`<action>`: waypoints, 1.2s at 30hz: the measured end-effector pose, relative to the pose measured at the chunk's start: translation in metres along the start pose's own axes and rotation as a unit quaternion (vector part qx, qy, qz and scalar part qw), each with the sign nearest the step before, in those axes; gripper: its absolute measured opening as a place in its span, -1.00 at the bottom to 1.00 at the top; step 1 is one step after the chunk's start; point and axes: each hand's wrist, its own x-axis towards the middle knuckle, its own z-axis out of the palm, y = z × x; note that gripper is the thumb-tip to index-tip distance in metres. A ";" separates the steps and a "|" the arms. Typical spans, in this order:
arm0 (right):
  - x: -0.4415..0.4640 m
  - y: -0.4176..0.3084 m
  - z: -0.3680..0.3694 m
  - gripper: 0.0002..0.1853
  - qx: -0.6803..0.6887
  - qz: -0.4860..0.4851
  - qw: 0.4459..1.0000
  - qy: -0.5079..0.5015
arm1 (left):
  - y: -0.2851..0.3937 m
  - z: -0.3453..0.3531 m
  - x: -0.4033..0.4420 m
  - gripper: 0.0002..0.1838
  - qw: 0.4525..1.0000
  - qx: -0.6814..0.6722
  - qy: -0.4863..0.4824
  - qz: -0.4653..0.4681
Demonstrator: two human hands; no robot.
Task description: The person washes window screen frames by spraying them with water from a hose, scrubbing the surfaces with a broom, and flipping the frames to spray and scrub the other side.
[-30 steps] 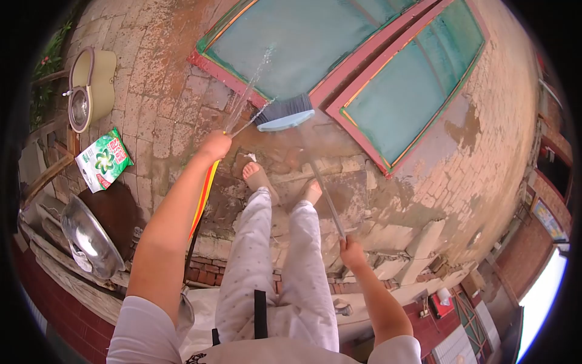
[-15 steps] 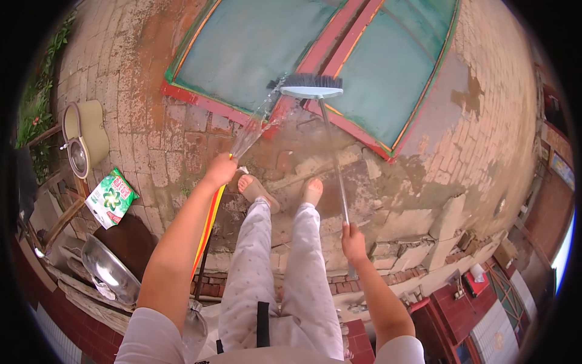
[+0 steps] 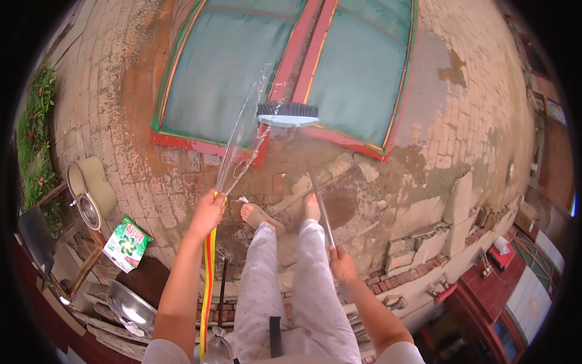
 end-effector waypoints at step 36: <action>0.228 -0.382 0.004 -0.46 -0.151 -0.313 0.933 0.094 | 0.054 -0.069 -0.016 -0.81 0.988 -0.126 0.066 -0.065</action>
